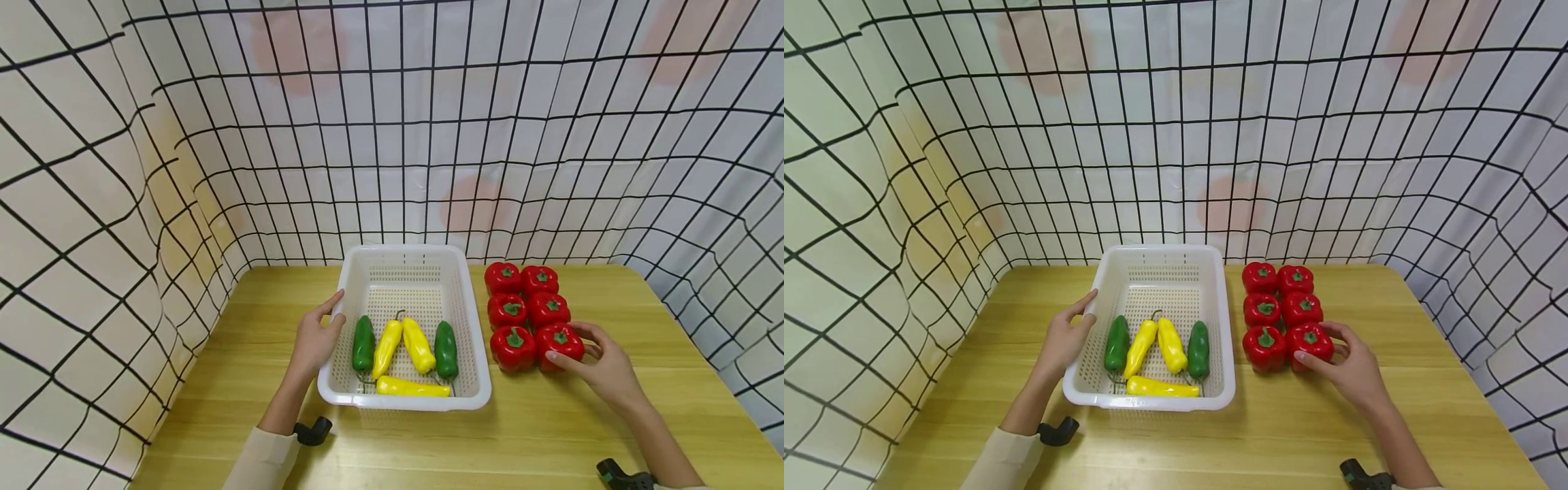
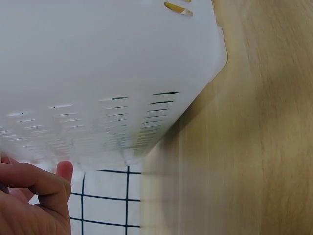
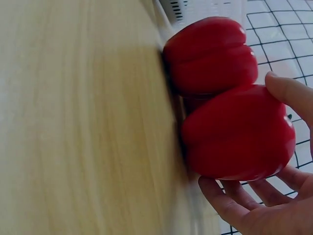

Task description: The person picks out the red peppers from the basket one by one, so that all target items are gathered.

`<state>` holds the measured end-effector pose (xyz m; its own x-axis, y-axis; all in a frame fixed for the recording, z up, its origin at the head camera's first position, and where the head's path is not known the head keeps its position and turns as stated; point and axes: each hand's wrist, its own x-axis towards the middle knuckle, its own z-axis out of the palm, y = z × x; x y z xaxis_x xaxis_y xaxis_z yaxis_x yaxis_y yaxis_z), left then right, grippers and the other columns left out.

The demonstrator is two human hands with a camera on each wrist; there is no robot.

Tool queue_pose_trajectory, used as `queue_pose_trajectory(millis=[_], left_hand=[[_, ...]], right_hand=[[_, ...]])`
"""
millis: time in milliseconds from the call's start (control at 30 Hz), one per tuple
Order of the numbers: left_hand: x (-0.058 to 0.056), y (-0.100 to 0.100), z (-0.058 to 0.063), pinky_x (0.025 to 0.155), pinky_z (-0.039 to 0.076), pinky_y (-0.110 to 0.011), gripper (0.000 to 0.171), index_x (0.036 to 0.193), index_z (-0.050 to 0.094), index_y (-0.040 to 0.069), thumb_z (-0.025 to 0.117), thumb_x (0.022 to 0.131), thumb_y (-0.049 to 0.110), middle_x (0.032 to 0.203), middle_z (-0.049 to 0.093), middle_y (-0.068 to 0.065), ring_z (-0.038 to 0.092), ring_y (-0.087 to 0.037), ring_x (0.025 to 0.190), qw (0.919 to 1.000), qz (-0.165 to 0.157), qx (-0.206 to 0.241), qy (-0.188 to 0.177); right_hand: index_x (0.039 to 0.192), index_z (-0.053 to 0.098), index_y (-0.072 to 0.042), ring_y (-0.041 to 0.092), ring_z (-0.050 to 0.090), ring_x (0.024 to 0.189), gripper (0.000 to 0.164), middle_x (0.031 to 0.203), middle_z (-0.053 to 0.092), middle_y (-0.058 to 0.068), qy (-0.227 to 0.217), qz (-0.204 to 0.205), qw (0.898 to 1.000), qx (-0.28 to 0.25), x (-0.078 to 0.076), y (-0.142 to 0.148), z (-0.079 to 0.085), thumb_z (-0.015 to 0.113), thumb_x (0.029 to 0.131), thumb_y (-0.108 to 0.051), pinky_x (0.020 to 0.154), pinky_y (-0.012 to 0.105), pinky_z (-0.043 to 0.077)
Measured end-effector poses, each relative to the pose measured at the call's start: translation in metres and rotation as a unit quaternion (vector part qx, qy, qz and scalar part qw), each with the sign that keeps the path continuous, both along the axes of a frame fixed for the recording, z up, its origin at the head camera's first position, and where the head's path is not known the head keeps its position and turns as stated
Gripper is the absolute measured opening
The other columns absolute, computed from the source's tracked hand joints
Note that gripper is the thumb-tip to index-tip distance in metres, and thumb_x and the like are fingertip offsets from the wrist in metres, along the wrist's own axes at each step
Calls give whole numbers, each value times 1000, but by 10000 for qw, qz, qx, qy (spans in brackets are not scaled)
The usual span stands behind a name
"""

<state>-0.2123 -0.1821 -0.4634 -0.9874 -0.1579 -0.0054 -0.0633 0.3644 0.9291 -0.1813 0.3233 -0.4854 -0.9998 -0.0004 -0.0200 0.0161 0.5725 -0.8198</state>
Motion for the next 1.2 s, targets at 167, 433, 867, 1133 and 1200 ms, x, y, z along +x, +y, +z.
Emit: queue_pose_trajectory(millis=[167,433,867,1133,1200], left_hand=[[-1,3,-1,52,59,-33,51,148,56,35,56,99,25,120,59,-14,60,-21,62,10000,-32,-1,25],[-3,5,-1,52,58,-32,50,147,57,35,58,98,25,120,60,-14,58,-20,62,9999,-57,-62,75],[-2,1,1,56,62,-35,49,150,53,39,57,101,31,128,58,-12,66,-25,72,9993,-305,-170,-106],[-7,-34,12,65,59,-31,59,157,45,27,54,104,49,124,58,-18,67,-24,83,9848,-1055,-1348,300],[-10,-48,16,70,58,-35,59,155,48,19,55,104,47,122,58,-20,66,-28,90,9773,-1089,-1732,546]], right_hand=[[158,34,-10,44,49,132,84,157,40,22,45,-152,9999,32,2,0,-4,75,92,-44,77,4,47],[162,27,-12,49,43,137,91,160,35,23,-79,-168,9998,0,5,1,-7,75,92,-44,79,3,42],[152,41,-3,-22,44,111,55,135,51,-14,1008,15,9949,46,1,28,9,54,107,-32,82,0,45],[151,45,-7,22,52,127,56,147,51,19,1246,456,9856,1050,-24,48,40,59,104,-34,82,-4,36],[151,46,-9,37,50,128,58,149,50,20,1342,609,9807,1283,-33,51,46,63,102,-33,88,3,44]])
